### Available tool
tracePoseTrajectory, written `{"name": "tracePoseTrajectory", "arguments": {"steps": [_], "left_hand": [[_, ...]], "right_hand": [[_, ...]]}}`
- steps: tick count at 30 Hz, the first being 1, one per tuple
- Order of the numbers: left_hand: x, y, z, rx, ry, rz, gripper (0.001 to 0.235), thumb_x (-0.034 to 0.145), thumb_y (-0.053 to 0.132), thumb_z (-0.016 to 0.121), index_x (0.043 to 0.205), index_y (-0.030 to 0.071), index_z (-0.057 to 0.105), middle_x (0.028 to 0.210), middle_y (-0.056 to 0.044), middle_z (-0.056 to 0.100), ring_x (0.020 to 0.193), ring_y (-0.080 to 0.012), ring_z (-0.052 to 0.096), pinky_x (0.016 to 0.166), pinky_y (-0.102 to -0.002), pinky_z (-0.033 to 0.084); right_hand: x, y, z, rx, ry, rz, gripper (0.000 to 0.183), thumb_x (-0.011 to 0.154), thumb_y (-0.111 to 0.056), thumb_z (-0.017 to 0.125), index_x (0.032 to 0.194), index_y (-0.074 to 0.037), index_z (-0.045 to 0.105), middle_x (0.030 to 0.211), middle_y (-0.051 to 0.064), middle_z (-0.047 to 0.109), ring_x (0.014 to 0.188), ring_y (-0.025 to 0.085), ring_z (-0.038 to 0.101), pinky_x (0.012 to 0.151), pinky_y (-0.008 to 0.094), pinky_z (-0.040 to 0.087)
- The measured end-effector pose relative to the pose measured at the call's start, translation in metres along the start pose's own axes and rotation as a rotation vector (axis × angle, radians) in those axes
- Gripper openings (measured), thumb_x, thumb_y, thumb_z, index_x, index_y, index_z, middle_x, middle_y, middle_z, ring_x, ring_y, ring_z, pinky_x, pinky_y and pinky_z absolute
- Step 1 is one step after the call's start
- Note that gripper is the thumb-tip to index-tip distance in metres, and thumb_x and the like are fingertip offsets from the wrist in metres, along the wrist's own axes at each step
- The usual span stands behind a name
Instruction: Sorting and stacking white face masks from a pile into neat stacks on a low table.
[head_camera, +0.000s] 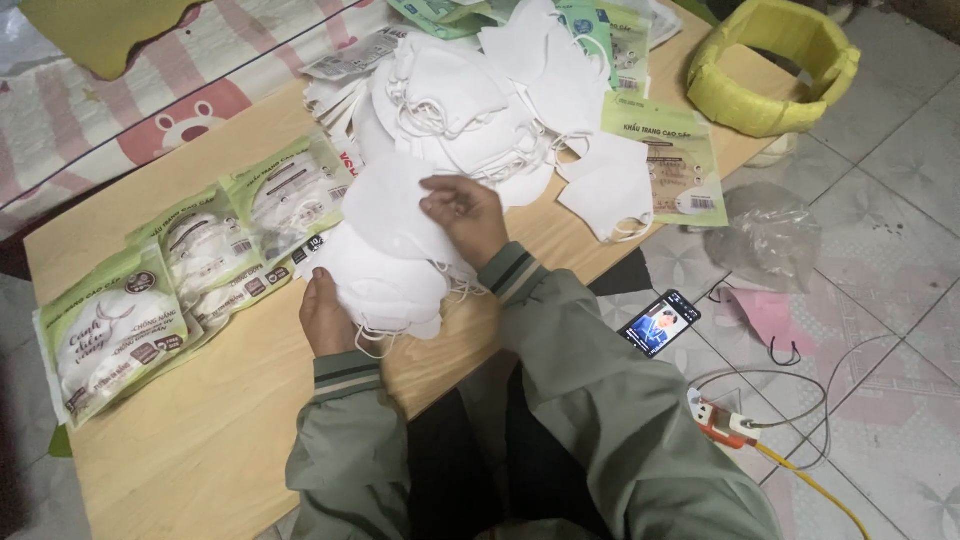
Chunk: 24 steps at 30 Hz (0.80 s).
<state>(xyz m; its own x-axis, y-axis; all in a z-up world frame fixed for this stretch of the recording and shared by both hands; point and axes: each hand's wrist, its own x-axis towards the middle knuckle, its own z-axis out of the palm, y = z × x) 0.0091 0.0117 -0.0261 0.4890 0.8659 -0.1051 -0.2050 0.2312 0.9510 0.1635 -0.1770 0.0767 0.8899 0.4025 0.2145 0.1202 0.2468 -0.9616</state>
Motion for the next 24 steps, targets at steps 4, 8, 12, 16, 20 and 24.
{"name": "tracePoseTrajectory", "arguments": {"steps": [4, 8, 12, 16, 20, 24], "left_hand": [[-0.018, 0.021, 0.013, -0.057, 0.006, -0.013, 0.038, 0.107, 0.033, 0.061, 0.129, 0.003, 0.063, 0.114, -0.019, 0.070, 0.110, -0.0260, 0.069, 0.097, -0.046, 0.056], [-0.043, 0.053, 0.036, -0.135, 0.040, -0.075, 0.053, 0.102, 0.051, 0.058, 0.131, 0.006, 0.063, 0.118, -0.021, 0.068, 0.111, -0.0291, 0.069, 0.096, -0.049, 0.057], [-0.016, 0.012, 0.014, -0.080, -0.050, 0.116, 0.030, 0.101, 0.016, 0.070, 0.127, 0.003, 0.063, 0.112, -0.016, 0.069, 0.103, -0.0208, 0.069, 0.091, -0.037, 0.060], [-0.008, 0.005, 0.005, -0.095, -0.073, 0.225, 0.044, 0.093, 0.004, 0.076, 0.133, 0.003, 0.057, 0.115, -0.014, 0.063, 0.106, -0.0225, 0.065, 0.093, -0.035, 0.057], [-0.007, -0.001, 0.002, -0.091, -0.120, 0.300, 0.070, 0.094, 0.000, 0.077, 0.154, 0.008, 0.041, 0.153, -0.023, 0.039, 0.138, -0.0303, 0.045, 0.119, -0.042, 0.041], [-0.011, 0.006, 0.004, -0.147, -0.108, 0.172, 0.039, 0.094, 0.006, 0.074, 0.131, 0.005, 0.064, 0.130, -0.019, 0.061, 0.120, -0.0236, 0.064, 0.106, -0.037, 0.054]], "right_hand": [[-0.001, -0.003, -0.002, 0.224, 0.003, 0.033, 0.032, 0.089, -0.013, 0.082, 0.120, -0.011, 0.074, 0.093, 0.010, 0.076, 0.086, 0.014, 0.072, 0.078, 0.030, 0.065], [-0.011, 0.003, 0.009, 0.190, -0.082, 0.090, 0.032, 0.086, -0.010, 0.084, 0.117, -0.011, 0.075, 0.093, 0.007, 0.076, 0.089, 0.014, 0.072, 0.081, 0.031, 0.063], [-0.015, 0.030, 0.014, -0.168, -0.219, 0.143, 0.025, 0.086, -0.008, 0.081, 0.110, -0.013, 0.078, 0.092, 0.015, 0.077, 0.088, 0.024, 0.075, 0.082, 0.038, 0.063], [-0.001, 0.015, -0.013, -0.604, -0.154, 0.026, 0.022, 0.092, -0.011, 0.072, 0.112, -0.017, 0.077, 0.097, 0.013, 0.077, 0.091, 0.032, 0.076, 0.080, 0.042, 0.064], [0.006, 0.014, -0.031, -1.205, -0.250, 0.195, 0.041, 0.088, -0.027, 0.074, 0.126, -0.011, 0.067, 0.108, 0.015, 0.071, 0.105, 0.032, 0.071, 0.088, 0.047, 0.060], [0.010, 0.024, -0.033, -1.322, -0.291, 0.299, 0.065, 0.083, -0.030, 0.079, 0.138, -0.004, 0.057, 0.116, 0.023, 0.067, 0.111, 0.040, 0.068, 0.090, 0.055, 0.058]]}}
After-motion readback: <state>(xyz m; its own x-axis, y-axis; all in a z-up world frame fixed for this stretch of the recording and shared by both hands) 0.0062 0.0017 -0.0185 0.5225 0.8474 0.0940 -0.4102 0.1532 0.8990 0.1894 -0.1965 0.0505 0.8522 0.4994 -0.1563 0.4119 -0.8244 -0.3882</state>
